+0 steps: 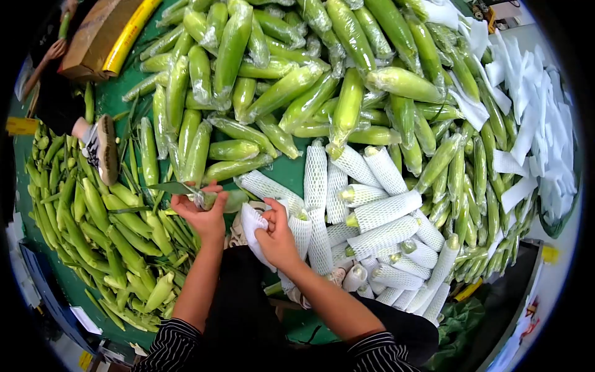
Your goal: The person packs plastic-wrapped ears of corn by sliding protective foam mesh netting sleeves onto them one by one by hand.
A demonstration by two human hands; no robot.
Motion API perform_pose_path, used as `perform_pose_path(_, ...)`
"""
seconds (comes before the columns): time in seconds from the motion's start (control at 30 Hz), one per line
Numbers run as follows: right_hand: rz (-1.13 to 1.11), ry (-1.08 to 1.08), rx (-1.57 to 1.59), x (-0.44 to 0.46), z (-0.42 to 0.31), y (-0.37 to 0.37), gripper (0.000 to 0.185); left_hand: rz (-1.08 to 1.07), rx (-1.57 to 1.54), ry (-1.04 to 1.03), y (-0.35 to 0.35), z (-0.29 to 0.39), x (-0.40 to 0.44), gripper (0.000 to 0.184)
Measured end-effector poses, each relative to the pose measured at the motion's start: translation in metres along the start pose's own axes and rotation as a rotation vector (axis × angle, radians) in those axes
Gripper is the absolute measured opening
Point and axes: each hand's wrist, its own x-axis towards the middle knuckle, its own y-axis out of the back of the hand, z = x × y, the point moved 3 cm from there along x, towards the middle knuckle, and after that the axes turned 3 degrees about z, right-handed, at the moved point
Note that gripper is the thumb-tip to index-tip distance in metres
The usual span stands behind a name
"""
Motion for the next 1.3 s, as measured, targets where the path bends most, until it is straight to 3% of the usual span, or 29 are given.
perform_pose_path(0.1,0.128,0.003,0.041,0.008,0.004,-0.007,0.067,-0.036,-0.09,-0.207,-0.008,-0.021,-0.007,0.096)
perform_pose_path(0.2,0.024,-0.02,-0.399,0.03,0.006,-0.005,0.057,-0.325,0.135,-0.546,-0.015,-0.014,-0.005,0.091)
perform_pose_path(0.23,-0.038,0.189,-0.358,0.047,0.015,-0.012,0.047,-0.348,0.104,-0.466,-0.019,-0.008,-0.004,0.07)
perform_pose_path(0.33,-0.103,0.089,-0.506,0.044,0.001,-0.003,0.045,-0.391,0.644,-0.227,-0.016,0.031,0.004,0.038)
perform_pose_path(0.37,-0.104,0.052,-0.503,0.041,-0.003,0.0,0.044,-0.33,0.727,-0.341,-0.016,0.046,0.01,0.02)
perform_pose_path(0.43,-0.047,0.066,-0.392,0.035,-0.007,0.014,0.043,-0.319,0.752,-0.52,-0.019,0.065,0.019,0.021)
perform_pose_path(0.5,0.026,0.08,-0.26,0.03,-0.014,0.031,0.045,-0.388,0.528,-0.354,-0.018,0.056,0.014,0.022)
perform_pose_path(0.57,0.088,0.004,-0.123,0.028,-0.029,0.043,0.044,-0.505,0.046,0.147,-0.017,0.021,-0.005,0.022)
perform_pose_path(0.67,0.05,-0.039,0.141,0.031,-0.028,0.038,0.031,-0.622,0.275,0.202,-0.029,0.022,-0.002,0.022)
perform_pose_path(0.77,0.008,-0.139,0.52,0.033,-0.032,0.006,0.013,-0.75,0.274,0.038,-0.049,0.032,0.007,0.023)
perform_pose_path(0.87,-0.114,-0.23,0.689,0.033,-0.045,-0.003,0.027,-0.678,0.289,0.191,-0.039,0.024,0.018,0.022)
perform_pose_path(0.97,-0.259,-0.079,0.303,0.033,-0.036,0.007,0.03,-0.651,0.251,0.029,-0.039,0.021,0.018,0.019)
perform_pose_path(1.07,-0.065,0.663,-0.767,0.036,-0.064,0.021,0.027,-0.594,0.149,0.022,-0.042,0.022,0.012,0.023)
perform_pose_path(1.13,0.048,0.796,-0.646,0.036,-0.083,0.028,0.027,-0.519,0.06,0.056,-0.042,0.022,0.011,0.03)
perform_pose_path(1.17,0.049,0.812,-0.55,0.036,-0.09,0.036,0.026,-0.507,-0.007,-0.005,-0.039,0.015,0.008,0.039)
perform_pose_path(1.23,-0.033,0.781,-0.337,0.036,-0.095,0.044,0.024,-0.506,0.073,-0.202,-0.026,0.002,0.006,0.037)
perform_pose_path(1.3,0.012,0.302,0.283,0.026,-0.079,0.033,0.023,-0.529,0.111,-0.346,-0.019,-0.005,0.002,0.04)
